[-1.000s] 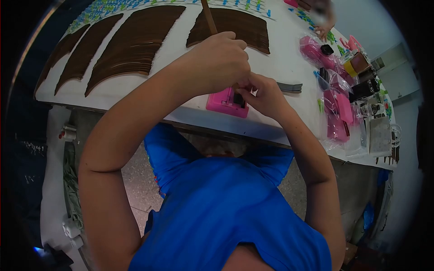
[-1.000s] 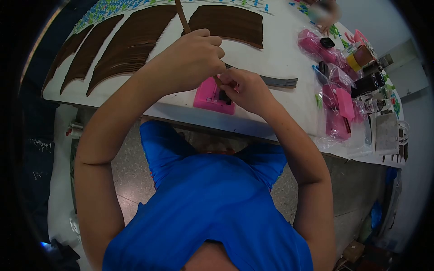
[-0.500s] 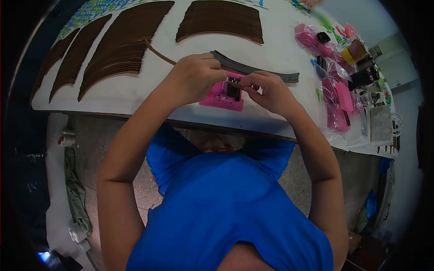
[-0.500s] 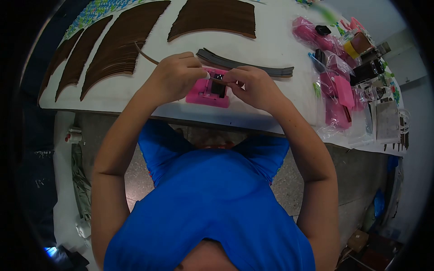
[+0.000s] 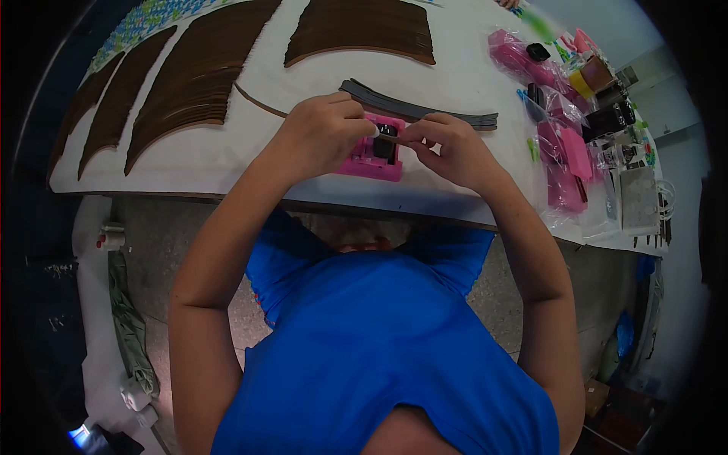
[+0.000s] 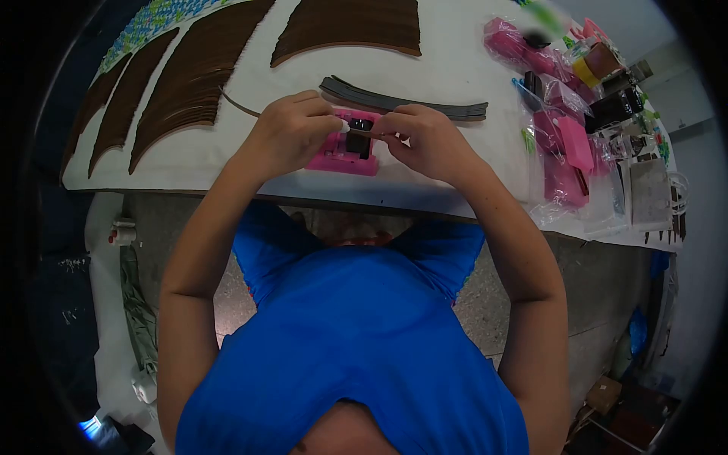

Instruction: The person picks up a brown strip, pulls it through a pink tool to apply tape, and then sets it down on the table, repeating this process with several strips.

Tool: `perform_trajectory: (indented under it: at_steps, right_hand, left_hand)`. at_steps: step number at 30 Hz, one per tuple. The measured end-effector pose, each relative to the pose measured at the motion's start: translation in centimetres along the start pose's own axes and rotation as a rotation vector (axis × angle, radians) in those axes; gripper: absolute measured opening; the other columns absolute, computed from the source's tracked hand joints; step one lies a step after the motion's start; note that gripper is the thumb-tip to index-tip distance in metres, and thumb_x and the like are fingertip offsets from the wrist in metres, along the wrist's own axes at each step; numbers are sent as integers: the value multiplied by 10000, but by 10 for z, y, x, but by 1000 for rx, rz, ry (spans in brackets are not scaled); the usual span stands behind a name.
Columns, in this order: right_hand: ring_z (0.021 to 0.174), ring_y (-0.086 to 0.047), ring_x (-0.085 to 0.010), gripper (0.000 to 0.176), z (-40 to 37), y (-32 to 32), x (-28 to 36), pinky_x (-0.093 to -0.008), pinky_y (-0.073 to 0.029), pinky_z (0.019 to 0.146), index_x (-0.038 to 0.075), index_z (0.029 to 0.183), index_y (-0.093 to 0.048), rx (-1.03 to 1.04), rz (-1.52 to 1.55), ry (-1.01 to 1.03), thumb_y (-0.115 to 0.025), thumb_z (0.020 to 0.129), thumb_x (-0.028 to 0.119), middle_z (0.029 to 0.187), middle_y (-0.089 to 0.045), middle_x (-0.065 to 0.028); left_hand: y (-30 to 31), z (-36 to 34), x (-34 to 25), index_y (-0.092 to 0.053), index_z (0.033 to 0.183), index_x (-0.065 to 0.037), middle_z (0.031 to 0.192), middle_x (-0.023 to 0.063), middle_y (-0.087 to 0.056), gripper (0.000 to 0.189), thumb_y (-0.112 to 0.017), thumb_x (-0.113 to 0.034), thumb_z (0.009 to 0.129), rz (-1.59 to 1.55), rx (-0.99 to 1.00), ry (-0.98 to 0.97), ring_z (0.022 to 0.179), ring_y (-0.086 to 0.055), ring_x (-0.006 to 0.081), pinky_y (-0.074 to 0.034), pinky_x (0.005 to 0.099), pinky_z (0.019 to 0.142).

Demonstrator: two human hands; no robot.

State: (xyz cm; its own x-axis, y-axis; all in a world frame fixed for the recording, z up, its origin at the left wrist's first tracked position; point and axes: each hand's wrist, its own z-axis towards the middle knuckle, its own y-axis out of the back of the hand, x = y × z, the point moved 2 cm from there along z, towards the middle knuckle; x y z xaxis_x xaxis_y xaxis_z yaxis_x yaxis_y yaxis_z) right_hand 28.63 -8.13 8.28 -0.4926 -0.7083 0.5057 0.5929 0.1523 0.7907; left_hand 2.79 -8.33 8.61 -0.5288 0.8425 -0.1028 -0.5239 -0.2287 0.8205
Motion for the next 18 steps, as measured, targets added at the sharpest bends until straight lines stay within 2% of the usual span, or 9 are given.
perform_trajectory:
  at_steps: [4,6,8,11,14,18]
  right_hand:
    - [811,-698,-260,228,-5,3,0,-379,-585,712,79,1059,-782,0,-25,-15,-716,861,-12,913,-717,-89]
    - [818,-700,-257,229,-10,8,-3,-377,-587,716,79,1059,-781,2,-30,-23,-717,860,-13,917,-719,-86]
    - [859,-704,-215,260,-21,16,-7,-349,-573,726,64,1065,-773,43,-38,-76,-696,854,-67,962,-734,-68]
    - [863,-684,-201,235,-47,35,-18,-332,-557,714,60,1039,-760,21,-43,-101,-695,850,-64,960,-723,-60]
    - [877,-687,-238,197,-78,57,-25,-353,-583,706,50,994,-739,-16,-117,-175,-696,831,-53,912,-711,-78]
    - [877,-665,-247,190,-111,81,-35,-372,-568,730,31,959,-713,-15,-222,-284,-695,797,-68,910,-702,-77]
  left_hand:
    - [-2,1,-1,-763,964,-74,937,80,-715,212,-739,23,778,-14,4,0,886,-693,273,-591,401,735]
    - [-3,1,-2,-795,960,-130,864,40,-695,146,-753,-77,831,18,-18,-3,892,-689,242,-581,388,729]
    - [-6,0,-2,-796,966,-133,868,40,-697,156,-753,-72,828,13,-24,-2,892,-689,244,-583,390,729]
    - [-8,0,-1,-797,971,-137,880,40,-702,173,-753,-62,822,-3,-29,-3,891,-689,249,-585,393,729]
    - [-12,1,-3,-796,973,-138,890,41,-705,184,-754,-53,815,-18,-30,-3,889,-689,253,-588,396,732]
    - [-15,3,-2,-795,968,-137,893,41,-706,181,-761,-53,811,-23,-18,-6,885,-689,255,-592,398,744]
